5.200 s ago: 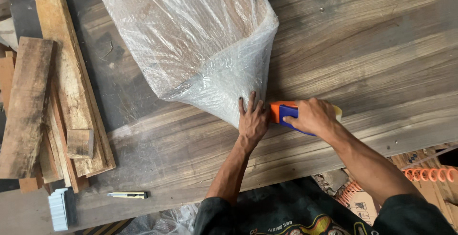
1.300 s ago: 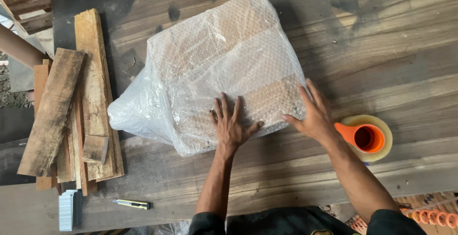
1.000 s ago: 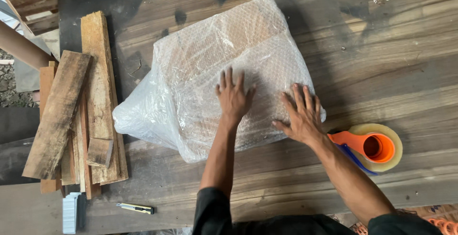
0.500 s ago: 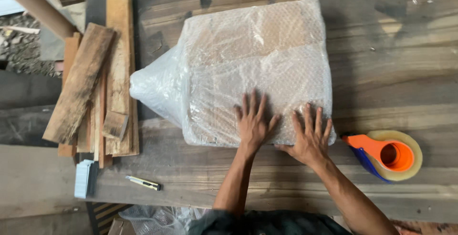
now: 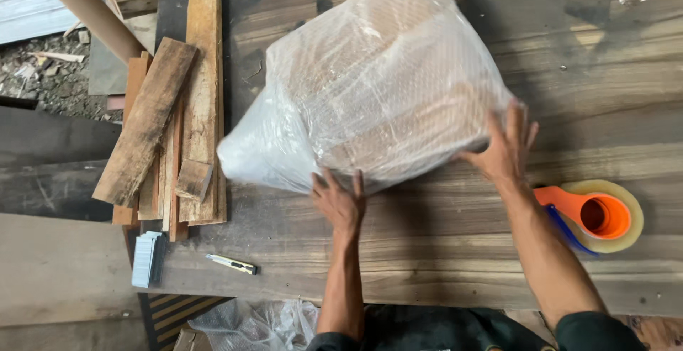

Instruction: The person wraps a rectangular object in bubble wrap and secures it with packing tape. They then place wooden planks around the wrapped item and use a nail gun to fasten the planks together, creating a protective wooden frame.

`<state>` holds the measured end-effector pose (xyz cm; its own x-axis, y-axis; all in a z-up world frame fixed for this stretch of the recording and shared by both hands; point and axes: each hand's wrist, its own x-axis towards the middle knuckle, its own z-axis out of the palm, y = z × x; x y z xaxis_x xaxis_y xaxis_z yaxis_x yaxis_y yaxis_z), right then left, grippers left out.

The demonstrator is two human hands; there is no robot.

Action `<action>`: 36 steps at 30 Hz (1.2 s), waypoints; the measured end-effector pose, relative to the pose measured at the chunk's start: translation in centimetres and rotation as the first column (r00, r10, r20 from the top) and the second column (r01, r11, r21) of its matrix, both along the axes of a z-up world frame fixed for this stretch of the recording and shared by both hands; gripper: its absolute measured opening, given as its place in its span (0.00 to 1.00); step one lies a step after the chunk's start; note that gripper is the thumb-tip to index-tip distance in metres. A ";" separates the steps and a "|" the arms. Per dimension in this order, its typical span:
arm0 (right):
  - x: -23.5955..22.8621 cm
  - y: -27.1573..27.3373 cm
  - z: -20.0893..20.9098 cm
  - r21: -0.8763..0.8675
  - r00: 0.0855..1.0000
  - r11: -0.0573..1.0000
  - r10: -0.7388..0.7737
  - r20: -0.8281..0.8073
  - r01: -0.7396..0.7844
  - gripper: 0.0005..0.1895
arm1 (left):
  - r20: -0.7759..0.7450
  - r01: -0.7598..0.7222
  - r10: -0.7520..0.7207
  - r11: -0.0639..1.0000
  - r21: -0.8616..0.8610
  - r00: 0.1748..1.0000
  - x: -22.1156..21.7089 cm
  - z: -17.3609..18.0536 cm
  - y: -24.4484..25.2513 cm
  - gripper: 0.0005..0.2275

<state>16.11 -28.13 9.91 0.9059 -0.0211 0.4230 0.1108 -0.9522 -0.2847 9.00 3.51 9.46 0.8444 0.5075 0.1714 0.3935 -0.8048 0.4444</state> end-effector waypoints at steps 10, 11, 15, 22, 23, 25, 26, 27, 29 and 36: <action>-7.2 12.1 -5.8 0.702 0.967 0.697 0.052 -0.250 0.144 0.57 | 0.387 0.580 -0.444 0.712 -0.396 0.808 -0.6 -3.6 1.1 0.17; -7.8 12.4 -5.3 0.700 0.927 0.672 0.054 -0.371 0.241 0.57 | 0.323 0.361 -0.273 0.896 -0.256 0.906 0.3 -5.8 4.4 0.24; -8.5 13.1 -5.6 0.709 0.802 0.558 0.124 -0.584 0.431 0.53 | -0.133 -0.082 0.038 0.936 -0.343 0.990 1.2 -4.3 14.4 0.47; -5.4 10.9 -8.6 0.546 0.769 0.661 -0.075 -0.635 0.515 0.44 | -0.301 0.034 -0.252 0.814 -0.579 0.920 -0.6 -4.3 10.6 0.47; -4.7 9.4 -10.5 0.529 0.773 0.667 -0.114 -0.624 0.525 0.42 | -0.315 0.072 -0.312 0.803 -0.592 0.897 -1.2 -5.1 9.7 0.47; -4.2 8.0 -10.6 0.513 0.777 0.674 -0.148 -0.611 0.532 0.40 | -0.326 0.106 -0.366 0.790 -0.603 0.872 -2.7 -6.2 8.5 0.47; -4.5 8.0 -8.9 0.514 0.797 0.688 -0.158 -0.584 0.513 0.41 | -0.329 0.125 -0.431 0.744 -0.656 0.840 -3.4 -6.6 8.2 0.49; -4.8 7.9 -7.2 0.515 0.815 0.698 -0.172 -0.554 0.498 0.42 | -0.325 0.146 -0.501 0.693 -0.706 0.802 -3.9 -7.0 7.8 0.52; -6.3 10.2 -3.4 0.575 0.842 0.679 -0.120 -0.526 0.456 0.43 | -0.265 0.182 -0.466 0.714 -0.676 0.844 -4.3 -7.5 7.8 0.44; -11.8 10.5 -2.2 0.630 0.906 0.699 -0.061 -0.419 0.339 0.47 | 0.237 0.095 0.036 0.849 -0.520 0.971 -0.7 -9.2 10.8 0.39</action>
<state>4.33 -17.67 7.67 0.9212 -0.3713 -0.1166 -0.2946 -0.4695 -0.8323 8.26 14.32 0.22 0.8305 0.5517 0.0767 0.2080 -0.4349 0.8761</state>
